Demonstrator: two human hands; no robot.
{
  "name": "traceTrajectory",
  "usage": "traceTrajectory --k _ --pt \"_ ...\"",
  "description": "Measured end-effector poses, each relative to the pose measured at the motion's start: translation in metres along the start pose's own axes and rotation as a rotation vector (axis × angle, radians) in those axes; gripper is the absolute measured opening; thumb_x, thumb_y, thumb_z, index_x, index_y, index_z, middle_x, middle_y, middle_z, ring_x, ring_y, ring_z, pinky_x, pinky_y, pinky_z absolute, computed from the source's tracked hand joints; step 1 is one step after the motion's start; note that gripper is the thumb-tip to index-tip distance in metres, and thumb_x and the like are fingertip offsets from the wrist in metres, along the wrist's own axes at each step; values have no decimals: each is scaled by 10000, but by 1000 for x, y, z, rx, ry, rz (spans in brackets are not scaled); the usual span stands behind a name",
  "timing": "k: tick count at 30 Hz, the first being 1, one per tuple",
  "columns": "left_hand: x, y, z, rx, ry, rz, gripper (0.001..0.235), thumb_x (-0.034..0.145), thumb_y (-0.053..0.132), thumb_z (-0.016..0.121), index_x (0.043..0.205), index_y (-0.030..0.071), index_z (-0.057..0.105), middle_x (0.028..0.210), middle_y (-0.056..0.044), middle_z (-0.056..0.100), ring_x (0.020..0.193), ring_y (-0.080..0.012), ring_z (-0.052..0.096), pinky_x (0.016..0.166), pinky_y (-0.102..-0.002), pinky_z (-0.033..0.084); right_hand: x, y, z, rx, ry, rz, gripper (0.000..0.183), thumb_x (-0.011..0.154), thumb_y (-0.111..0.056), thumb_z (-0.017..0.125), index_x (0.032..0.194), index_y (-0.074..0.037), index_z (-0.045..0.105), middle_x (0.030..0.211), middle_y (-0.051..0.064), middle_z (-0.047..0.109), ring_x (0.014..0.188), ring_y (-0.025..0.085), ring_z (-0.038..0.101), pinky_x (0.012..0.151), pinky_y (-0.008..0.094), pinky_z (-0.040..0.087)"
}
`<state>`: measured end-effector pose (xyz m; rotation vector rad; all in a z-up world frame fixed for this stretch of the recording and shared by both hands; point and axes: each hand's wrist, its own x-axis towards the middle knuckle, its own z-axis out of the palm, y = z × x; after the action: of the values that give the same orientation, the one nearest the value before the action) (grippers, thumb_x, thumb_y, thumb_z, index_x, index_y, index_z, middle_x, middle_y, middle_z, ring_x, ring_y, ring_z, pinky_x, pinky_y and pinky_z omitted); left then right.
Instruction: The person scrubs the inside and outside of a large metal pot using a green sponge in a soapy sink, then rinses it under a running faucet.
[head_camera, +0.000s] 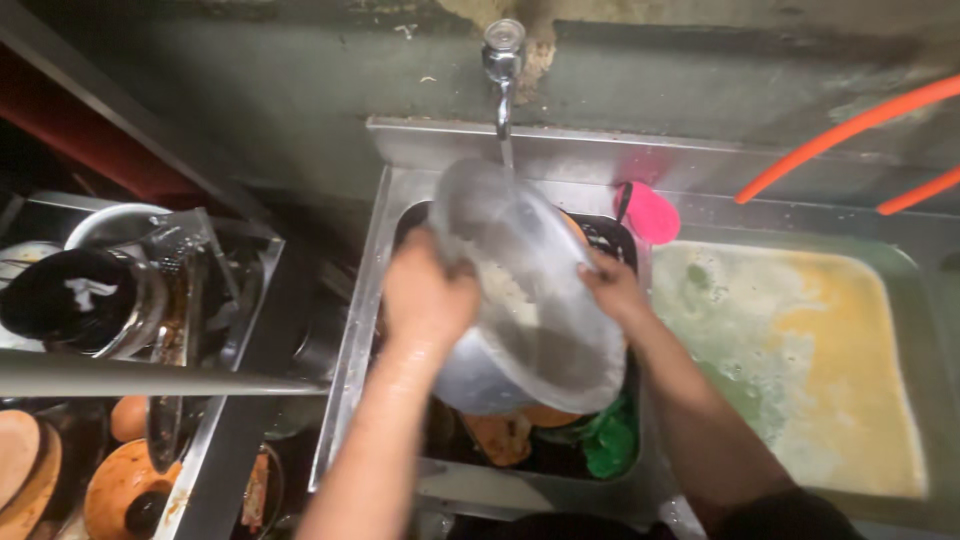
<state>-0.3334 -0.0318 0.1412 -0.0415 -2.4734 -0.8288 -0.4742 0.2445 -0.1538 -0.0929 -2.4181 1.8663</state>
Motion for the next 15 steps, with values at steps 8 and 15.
traceTrajectory --k 8,15 --pt "8 -7 -8 -24 106 3 246 768 115 718 945 2 590 751 -222 668 730 -430 668 705 -521 528 78 -67 52 -168 -34 -266 462 993 -273 677 1397 -73 576 1192 142 713 1058 232 667 962 365 521" --pt "-15 -51 -23 -193 138 -17 249 793 75 707 1019 -3 639 844 -167 683 714 -292 681 684 -404 545 9 -140 11 153 -155 83 422 859 -98 727 1270 -37 651 1086 158 741 910 239 727 804 393 597"
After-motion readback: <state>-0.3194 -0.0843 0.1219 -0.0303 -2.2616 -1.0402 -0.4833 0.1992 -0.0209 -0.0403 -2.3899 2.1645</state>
